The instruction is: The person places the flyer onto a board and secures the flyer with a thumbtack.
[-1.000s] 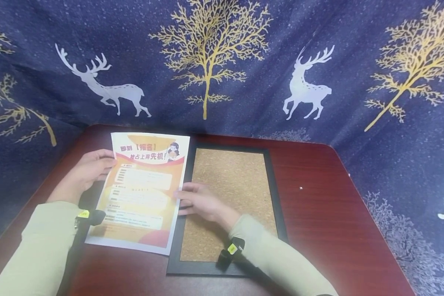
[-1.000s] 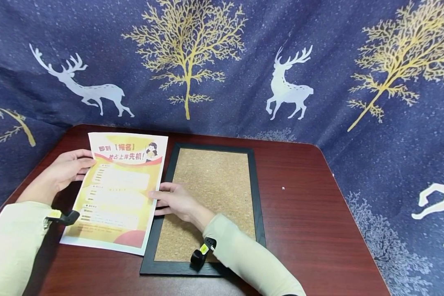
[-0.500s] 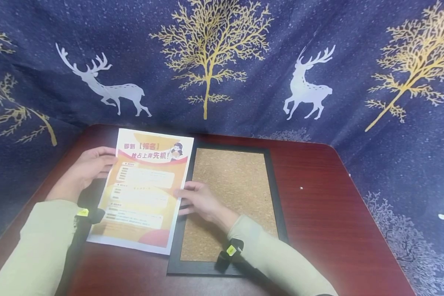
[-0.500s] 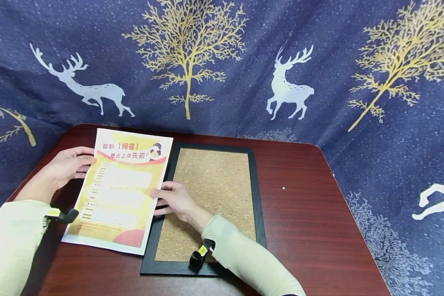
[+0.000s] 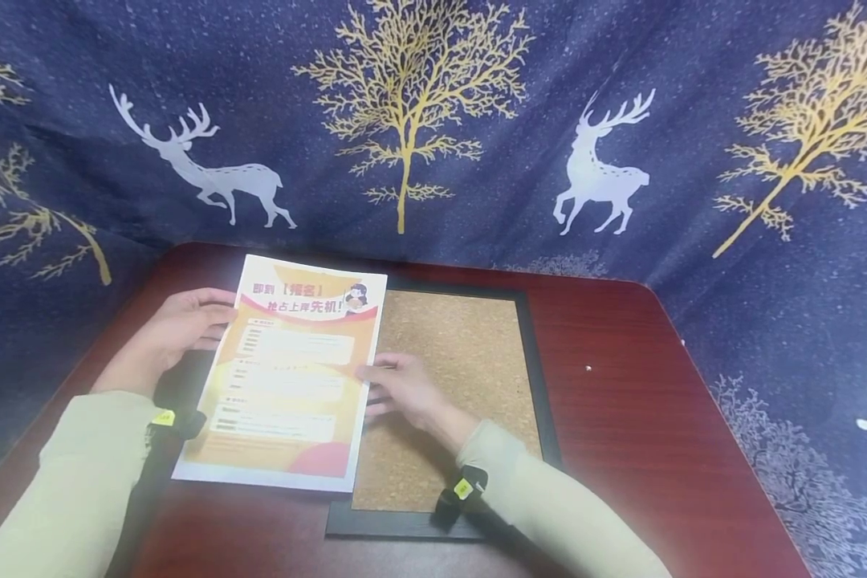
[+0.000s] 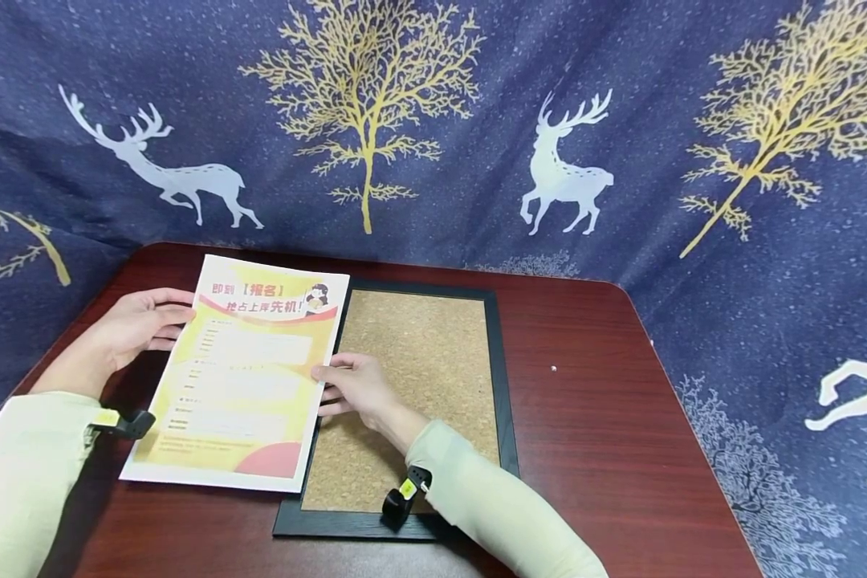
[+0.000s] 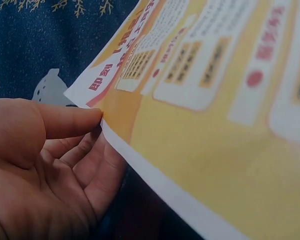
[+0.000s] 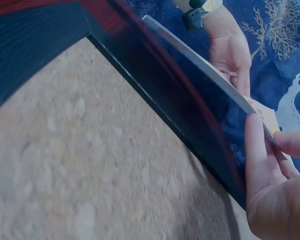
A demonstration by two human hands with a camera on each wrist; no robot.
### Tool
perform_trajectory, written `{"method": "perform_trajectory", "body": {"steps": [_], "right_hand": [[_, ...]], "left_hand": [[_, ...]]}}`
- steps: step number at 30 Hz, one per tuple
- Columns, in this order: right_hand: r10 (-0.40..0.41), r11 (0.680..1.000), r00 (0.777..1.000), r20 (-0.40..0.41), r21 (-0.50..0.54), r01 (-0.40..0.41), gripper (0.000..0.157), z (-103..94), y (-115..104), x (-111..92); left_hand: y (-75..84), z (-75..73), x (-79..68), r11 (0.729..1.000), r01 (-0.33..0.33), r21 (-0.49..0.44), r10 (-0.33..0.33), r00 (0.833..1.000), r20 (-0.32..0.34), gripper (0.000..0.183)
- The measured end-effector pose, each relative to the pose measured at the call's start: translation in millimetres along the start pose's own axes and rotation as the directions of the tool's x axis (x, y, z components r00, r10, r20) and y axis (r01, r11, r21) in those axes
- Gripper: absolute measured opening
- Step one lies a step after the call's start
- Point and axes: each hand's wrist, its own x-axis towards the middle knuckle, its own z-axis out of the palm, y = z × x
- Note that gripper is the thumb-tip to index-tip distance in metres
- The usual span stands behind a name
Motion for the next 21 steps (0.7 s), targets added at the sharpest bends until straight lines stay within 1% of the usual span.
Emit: {"method": "perform_trajectory", "body": {"steps": [5, 12, 15, 21], "right_hand": [[-0.002, 1.0, 0.999, -0.037, -0.004, 0.002, 0.021, -8.3, 2, 0], [0.001, 1.0, 0.999, -0.053, -0.018, -0.002, 0.019, -18.4, 1, -3], [0.002, 1.0, 0.998, -0.056, -0.026, -0.004, 0.019, -23.6, 1, -4], [0.0, 0.997, 0.998, -0.062, -0.071, -0.004, 0.022, -34.8, 3, -8]], "left_hand": [[1.5, 6.6, 0.1, 1.0, -0.012, -0.016, 0.012, 1.0, 0.007, 0.049], [2.8, 18.8, -2.3, 0.999, -0.032, -0.018, 0.032, 0.999, -0.003, 0.048], [0.6, 23.2, -0.2, 0.999, -0.034, -0.033, 0.034, 0.999, 0.001, 0.049], [-3.2, 32.5, 2.4, 0.996, -0.041, -0.081, 0.044, 0.999, 0.032, 0.052]]}}
